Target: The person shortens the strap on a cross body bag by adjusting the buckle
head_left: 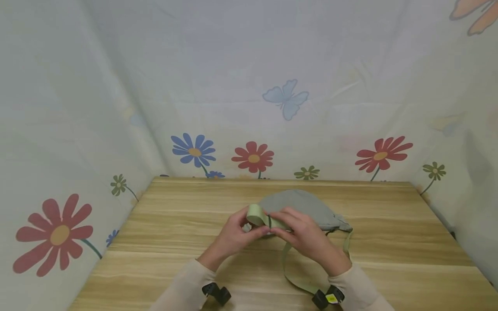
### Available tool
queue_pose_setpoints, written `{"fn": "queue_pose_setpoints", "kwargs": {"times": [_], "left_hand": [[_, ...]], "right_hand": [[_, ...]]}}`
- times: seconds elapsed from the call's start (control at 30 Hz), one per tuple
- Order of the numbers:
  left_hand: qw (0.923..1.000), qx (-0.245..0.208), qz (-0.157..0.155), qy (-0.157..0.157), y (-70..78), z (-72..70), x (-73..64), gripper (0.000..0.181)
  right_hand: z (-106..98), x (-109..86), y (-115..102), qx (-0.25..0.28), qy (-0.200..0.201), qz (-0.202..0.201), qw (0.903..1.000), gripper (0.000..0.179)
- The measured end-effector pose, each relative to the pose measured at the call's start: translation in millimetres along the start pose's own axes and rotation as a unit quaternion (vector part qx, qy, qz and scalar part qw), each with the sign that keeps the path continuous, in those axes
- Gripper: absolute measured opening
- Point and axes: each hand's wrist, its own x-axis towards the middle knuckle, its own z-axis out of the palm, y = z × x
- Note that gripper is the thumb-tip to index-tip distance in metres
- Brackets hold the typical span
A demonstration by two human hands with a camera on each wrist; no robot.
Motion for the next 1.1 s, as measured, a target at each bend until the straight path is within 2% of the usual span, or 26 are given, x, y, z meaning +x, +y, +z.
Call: {"fn": "queue_pose_setpoints", "kwargs": {"times": [0.2,0.3,0.47,0.67,0.77,0.9,1.1], "left_hand": [[0.9996,0.022,-0.003,0.018,1.3,-5.6,0.6,0.028],[0.9996,0.019,-0.004,0.022,1.5,-8.6,0.3,0.027],[0.9995,-0.001,-0.024,0.02,-1.5,-9.8,0.3,0.031],[0.9987,-0.004,-0.05,0.008,-4.7,-7.5,-1.1,0.03],[0.9991,-0.014,-0.039,0.006,-4.0,-6.8,-0.8,0.031],[0.9992,-0.035,-0.02,-0.001,-2.9,-6.5,0.5,0.03],[0.9989,-0.035,-0.03,-0.009,-0.7,-7.8,1.6,0.03]], "right_hand": [[-8.6,-2.2,3.0,-0.01,-0.001,0.024,0.9997,0.034],[-11.3,-4.0,5.1,-0.004,-0.001,0.038,0.9993,0.035],[-10.8,-4.2,6.8,0.002,0.006,0.033,0.9994,0.03],[-6.3,-3.7,7.2,0.006,0.024,0.02,0.9995,0.034],[-4.9,-3.2,6.6,0.007,0.024,0.019,0.9995,0.028],[-5.2,-0.9,4.6,0.009,0.016,0.022,0.9996,0.031],[-5.9,4.6,3.0,0.009,0.008,0.011,0.9999,0.031]]}}
